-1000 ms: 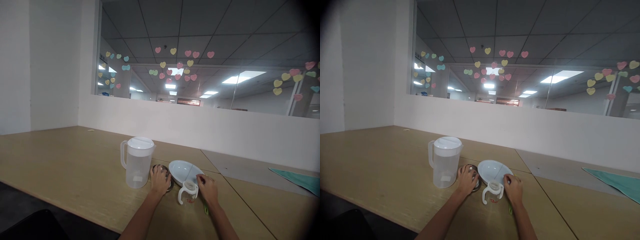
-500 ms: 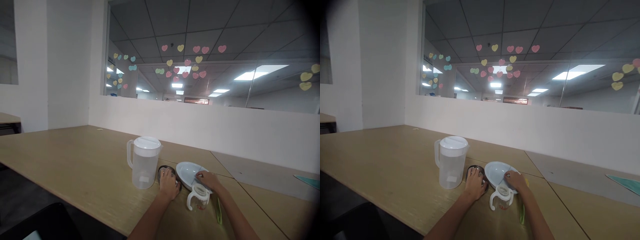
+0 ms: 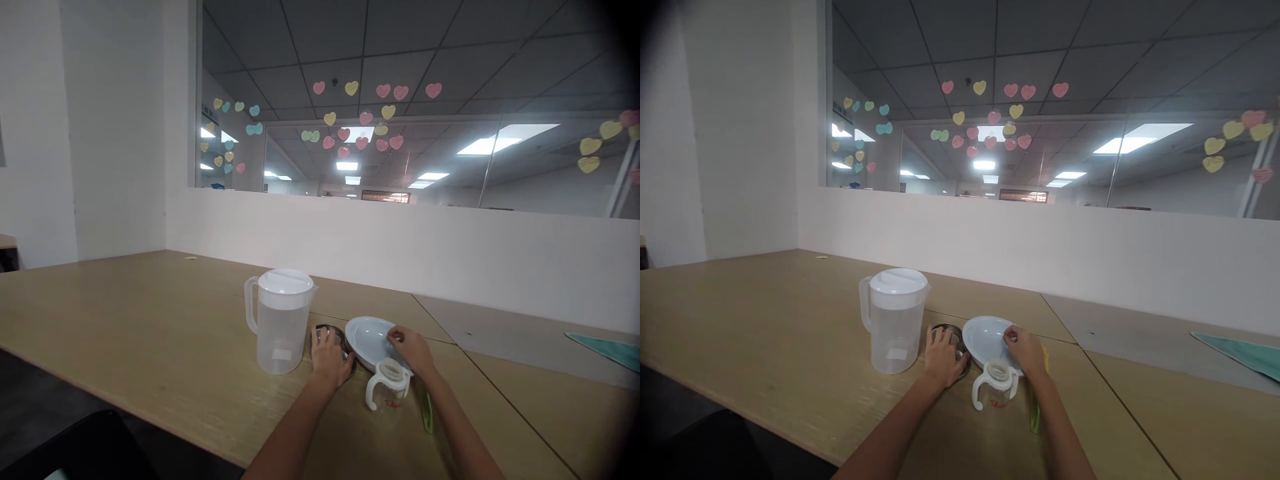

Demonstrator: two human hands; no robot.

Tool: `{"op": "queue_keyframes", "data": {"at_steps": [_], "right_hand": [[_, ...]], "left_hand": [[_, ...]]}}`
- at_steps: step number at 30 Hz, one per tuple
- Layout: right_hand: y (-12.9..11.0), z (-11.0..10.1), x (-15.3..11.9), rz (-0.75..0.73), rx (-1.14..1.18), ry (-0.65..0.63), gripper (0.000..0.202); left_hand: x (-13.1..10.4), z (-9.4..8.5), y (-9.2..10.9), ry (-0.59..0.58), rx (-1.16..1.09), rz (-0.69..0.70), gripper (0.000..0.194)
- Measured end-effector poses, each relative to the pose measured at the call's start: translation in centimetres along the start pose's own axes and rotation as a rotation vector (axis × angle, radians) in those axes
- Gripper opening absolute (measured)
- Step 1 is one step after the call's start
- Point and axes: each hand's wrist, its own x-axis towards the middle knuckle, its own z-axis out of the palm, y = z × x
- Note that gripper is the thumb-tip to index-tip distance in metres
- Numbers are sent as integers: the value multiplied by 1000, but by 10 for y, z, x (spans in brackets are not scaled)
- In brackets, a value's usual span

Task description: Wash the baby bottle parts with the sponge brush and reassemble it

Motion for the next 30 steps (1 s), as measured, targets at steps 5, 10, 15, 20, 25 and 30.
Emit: {"op": "queue_keyframes", "data": {"at_steps": [5, 10, 15, 20, 25, 30], "right_hand": [[-8, -10, -18, 54, 126, 483, 45], [-14, -14, -30, 95, 134, 664, 55], [-13, -11, -32, 166, 242, 672, 57], [-13, -9, -31, 214, 319, 655, 58], [-17, -13, -31, 217, 455, 669, 59], [-22, -16, -32, 205, 498, 660, 65]], "left_hand": [[0, -5, 1, -41, 26, 22, 56], [0, -13, 2, -64, 35, 46, 54], [-3, -26, 5, 50, -28, 53, 31], [1, -46, 12, 25, -77, 32, 26], [9, -61, 11, -8, -137, -76, 28], [19, -72, 15, 132, -250, -154, 20]]}}
